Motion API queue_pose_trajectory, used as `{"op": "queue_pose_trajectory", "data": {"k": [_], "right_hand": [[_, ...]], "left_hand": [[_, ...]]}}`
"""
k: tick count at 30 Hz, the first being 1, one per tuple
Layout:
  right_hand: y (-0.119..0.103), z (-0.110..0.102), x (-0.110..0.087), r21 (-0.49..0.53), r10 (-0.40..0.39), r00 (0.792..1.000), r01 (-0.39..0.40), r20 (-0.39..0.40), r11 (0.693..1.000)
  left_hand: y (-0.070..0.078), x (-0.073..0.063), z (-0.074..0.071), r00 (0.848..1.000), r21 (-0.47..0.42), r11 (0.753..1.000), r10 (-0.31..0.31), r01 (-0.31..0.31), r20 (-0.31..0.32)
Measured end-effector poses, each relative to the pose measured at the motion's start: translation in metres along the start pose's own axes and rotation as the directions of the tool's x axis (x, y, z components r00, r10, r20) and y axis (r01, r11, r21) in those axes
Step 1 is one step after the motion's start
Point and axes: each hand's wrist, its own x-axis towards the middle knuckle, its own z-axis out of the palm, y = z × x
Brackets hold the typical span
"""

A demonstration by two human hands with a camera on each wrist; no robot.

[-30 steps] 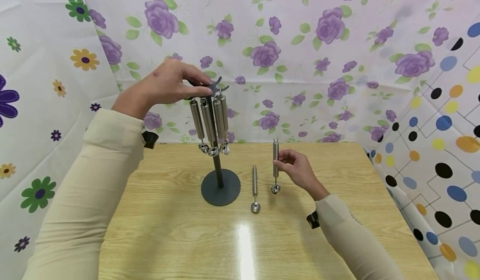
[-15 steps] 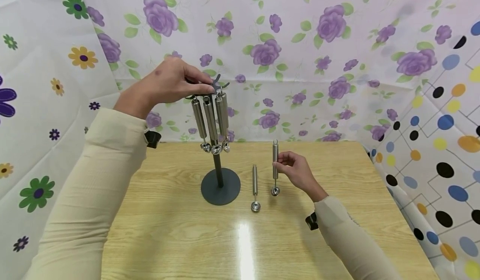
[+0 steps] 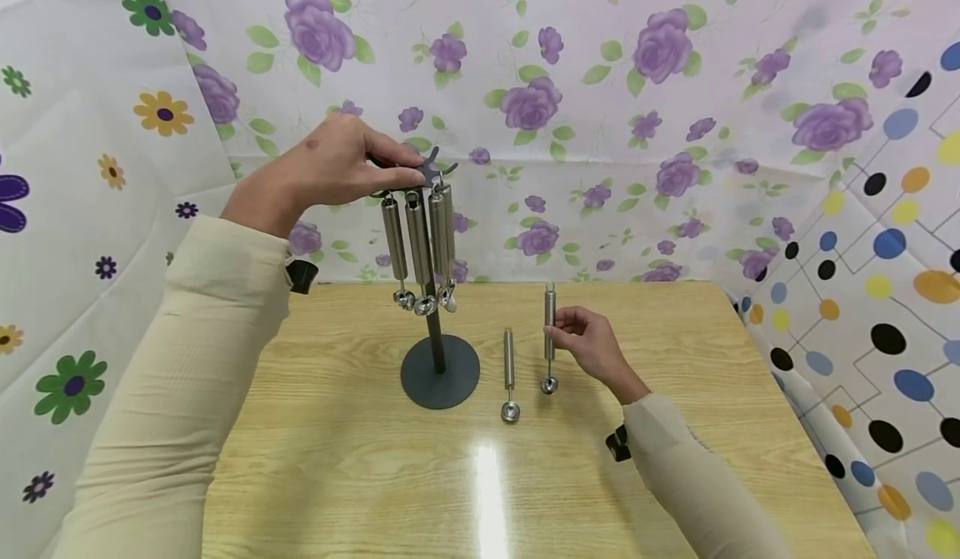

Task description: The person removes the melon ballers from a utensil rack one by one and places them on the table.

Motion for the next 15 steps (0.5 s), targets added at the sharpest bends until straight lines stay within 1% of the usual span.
{"op": "queue_pose_trajectory", "data": {"k": [2,8,15], "right_hand": [[-0.001,0.001,-0.001,0.002,-0.005,1.0,0.005,0.003,1.0],[0.036,0.008,0.012,0.034,0.024,1.0,-0.024,-0.007,0.999],[0.049,0.013,0.015,0.044,0.064,0.998,-0.063,-0.019,0.997]], "left_hand": [[0.001,0.0,0.0,1.0,0.002,1.0,-0.004,0.004,-0.003],[0.001,-0.002,0.001,1.0,0.011,1.0,-0.008,0.008,-0.01],[0.003,-0.001,0.001,1.0,0.006,1.0,-0.028,0.028,-0.002]]}}
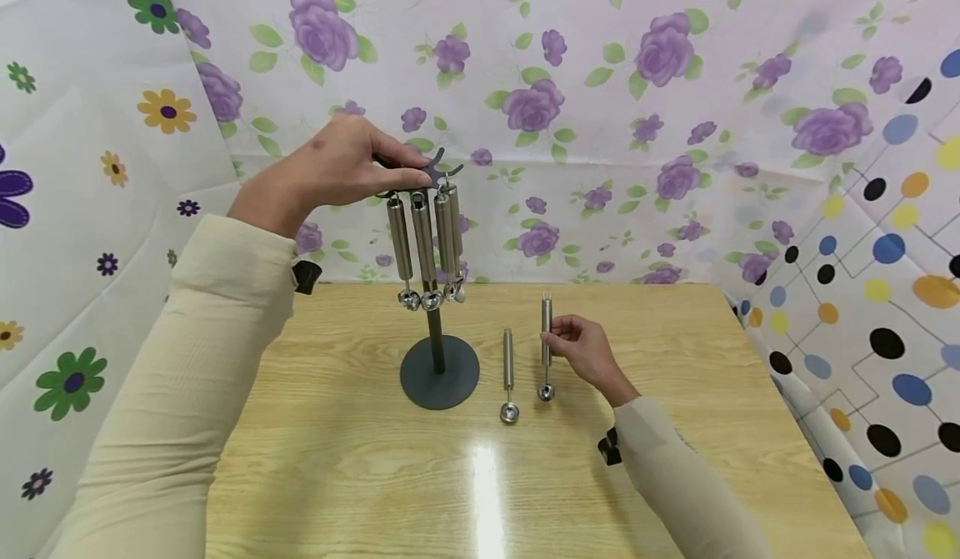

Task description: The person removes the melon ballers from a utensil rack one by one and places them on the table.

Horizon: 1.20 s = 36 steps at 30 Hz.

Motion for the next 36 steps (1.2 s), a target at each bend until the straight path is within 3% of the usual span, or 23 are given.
{"op": "queue_pose_trajectory", "data": {"k": [14,36], "right_hand": [[0.021,0.01,0.002,0.045,0.101,0.995,-0.1,-0.016,0.994],[0.038,0.022,0.003,0.021,0.231,0.973,-0.23,-0.02,0.973]], "left_hand": [[-0.003,0.001,0.002,1.0,-0.012,1.0,0.004,-0.005,-0.016],[-0.003,0.001,0.004,1.0,-0.033,0.999,0.008,-0.009,-0.03]]}}
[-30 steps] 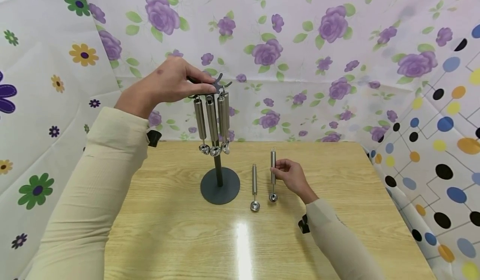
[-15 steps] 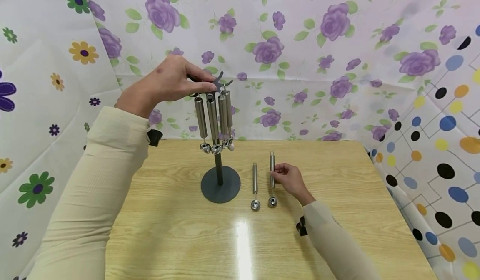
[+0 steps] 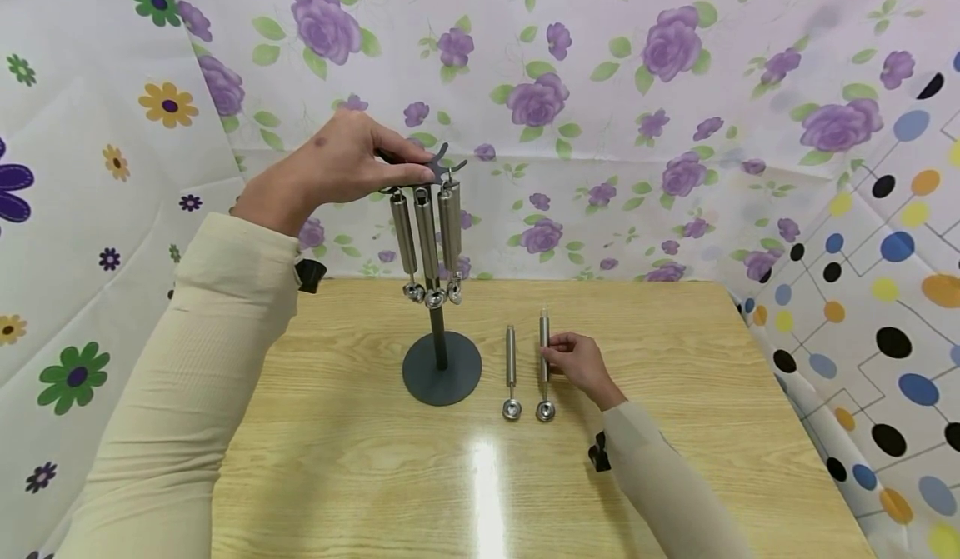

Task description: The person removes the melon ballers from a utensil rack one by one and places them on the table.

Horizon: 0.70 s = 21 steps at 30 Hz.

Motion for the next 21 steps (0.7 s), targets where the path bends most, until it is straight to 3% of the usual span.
{"op": "queue_pose_trajectory", "data": {"k": [7,21], "right_hand": [[0.004,0.002,0.005,0.041,0.069,0.997,-0.07,0.02,0.997],[0.012,0.003,0.012,0.005,0.131,0.991,-0.131,0.023,0.991]], "left_hand": [[0.0,-0.001,0.0,1.0,-0.014,1.0,-0.015,0.015,0.015],[0.0,-0.001,0.001,1.0,-0.043,0.999,0.002,-0.002,-0.001]]}}
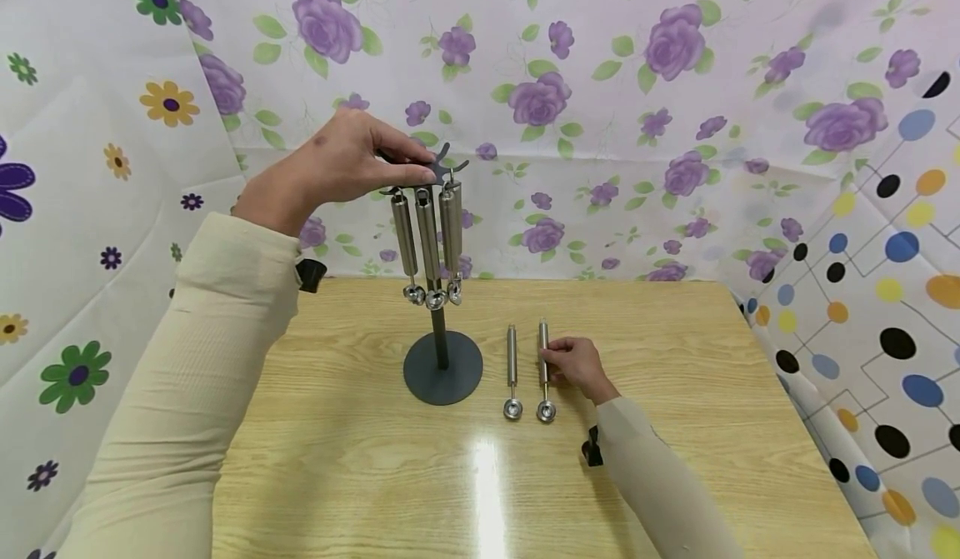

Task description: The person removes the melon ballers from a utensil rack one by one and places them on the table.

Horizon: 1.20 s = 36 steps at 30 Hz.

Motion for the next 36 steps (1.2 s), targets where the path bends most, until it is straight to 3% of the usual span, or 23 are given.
{"op": "queue_pose_trajectory", "data": {"k": [14,24,36], "right_hand": [[-0.001,0.005,0.001,-0.04,0.048,0.998,-0.05,-0.051,0.998],[0.0,0.01,0.003,-0.093,0.037,0.994,-0.047,-0.104,0.995],[-0.002,0.011,0.005,-0.1,0.045,0.995,-0.054,-0.094,0.994]], "left_hand": [[-0.002,0.0,0.0,1.0,-0.006,1.0,0.011,-0.011,-0.004],[-0.002,0.0,0.001,1.0,-0.026,1.0,0.003,-0.003,-0.005],[-0.002,-0.001,0.001,1.0,-0.004,1.0,0.001,-0.001,0.001]]}}
